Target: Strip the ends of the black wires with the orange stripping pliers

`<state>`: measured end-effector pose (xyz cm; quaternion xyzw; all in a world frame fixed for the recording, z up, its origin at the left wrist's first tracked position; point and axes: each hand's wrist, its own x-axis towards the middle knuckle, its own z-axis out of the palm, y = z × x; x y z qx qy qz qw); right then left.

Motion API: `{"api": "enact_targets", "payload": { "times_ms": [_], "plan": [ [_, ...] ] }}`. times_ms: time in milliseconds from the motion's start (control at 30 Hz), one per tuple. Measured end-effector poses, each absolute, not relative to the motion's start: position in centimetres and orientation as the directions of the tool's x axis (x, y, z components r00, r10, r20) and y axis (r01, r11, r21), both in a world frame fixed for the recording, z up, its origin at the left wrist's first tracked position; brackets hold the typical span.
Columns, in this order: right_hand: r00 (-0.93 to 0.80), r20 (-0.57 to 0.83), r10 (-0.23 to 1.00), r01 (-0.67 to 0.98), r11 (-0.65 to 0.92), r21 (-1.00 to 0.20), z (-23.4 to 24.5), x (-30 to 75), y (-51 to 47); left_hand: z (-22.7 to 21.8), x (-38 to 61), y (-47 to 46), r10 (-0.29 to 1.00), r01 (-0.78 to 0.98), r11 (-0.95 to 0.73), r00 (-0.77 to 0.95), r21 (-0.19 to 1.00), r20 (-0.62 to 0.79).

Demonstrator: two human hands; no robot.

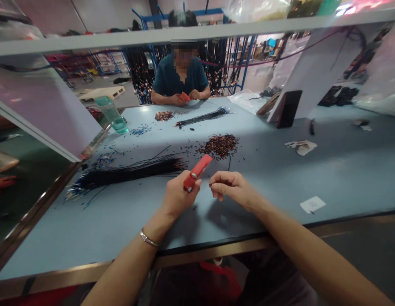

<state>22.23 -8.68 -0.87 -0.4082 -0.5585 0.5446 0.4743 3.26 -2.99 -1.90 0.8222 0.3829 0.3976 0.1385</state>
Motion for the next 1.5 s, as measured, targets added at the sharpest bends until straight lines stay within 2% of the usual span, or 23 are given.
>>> {"api": "enact_targets", "payload": {
  "times_ms": [133,233,333,433,533,600,700,833,1033,1233,1367,1500],
  "plan": [
    [-0.091,0.167,0.982,0.011,0.168,-0.986,-0.6,23.7,-8.3,-0.7,2.8,-2.9,0.827,0.246,-0.476,0.453,0.844,0.334],
    [0.029,0.215,0.976,0.061,0.213,-0.975,-0.5,24.6,-8.0,-0.2,2.4,-2.7,0.877,-0.008,-0.222,0.435,0.975,0.204],
    [0.025,0.202,0.979,0.137,0.197,-0.971,-0.6,24.9,-7.9,0.0,2.1,-2.3,0.914,-0.191,0.01,0.399,0.981,0.068],
    [-0.059,0.226,0.972,0.235,0.234,-0.943,-0.9,24.5,-7.8,0.0,1.8,-2.1,0.874,-0.296,0.265,0.476,0.918,-0.099],
    [-0.105,0.319,0.942,0.306,0.336,-0.891,-1.0,24.2,-7.7,-0.2,1.9,-2.5,0.763,-0.278,0.479,0.602,0.833,-0.237],
    [-0.081,0.33,0.94,0.316,0.338,-0.886,-1.0,24.2,-7.7,-0.3,2.2,-3.0,0.671,-0.207,0.558,0.683,0.803,-0.29],
    [0.015,0.299,0.954,0.281,0.283,-0.917,-0.6,24.5,-7.8,-0.6,2.8,-3.8,0.575,-0.115,0.592,0.754,0.797,-0.318],
    [0.096,0.3,0.949,0.294,0.261,-0.92,-0.2,24.8,-8.0,-0.8,3.1,-4.4,0.537,-0.066,0.561,0.788,0.825,-0.302],
    [0.042,0.444,0.895,0.509,0.363,-0.78,-0.2,24.5,-8.3,-0.9,3.0,-4.9,0.474,0.029,0.494,0.829,0.869,-0.297],
    [0.008,0.515,0.857,0.598,0.409,-0.69,-0.1,24.3,-8.6,-1.0,3.3,-5.2,0.467,0.034,0.482,0.836,0.876,-0.289],
    [0.019,0.516,0.857,0.59,0.407,-0.698,-0.2,24.4,-8.6,-0.6,3.1,-4.7,0.521,-0.007,0.454,0.813,0.891,-0.259],
    [0.005,0.455,0.89,0.534,0.382,-0.754,-0.5,24.6,-8.6,0.5,2.0,-3.2,0.726,-0.238,0.389,0.674,0.89,-0.137]
  ]
}}
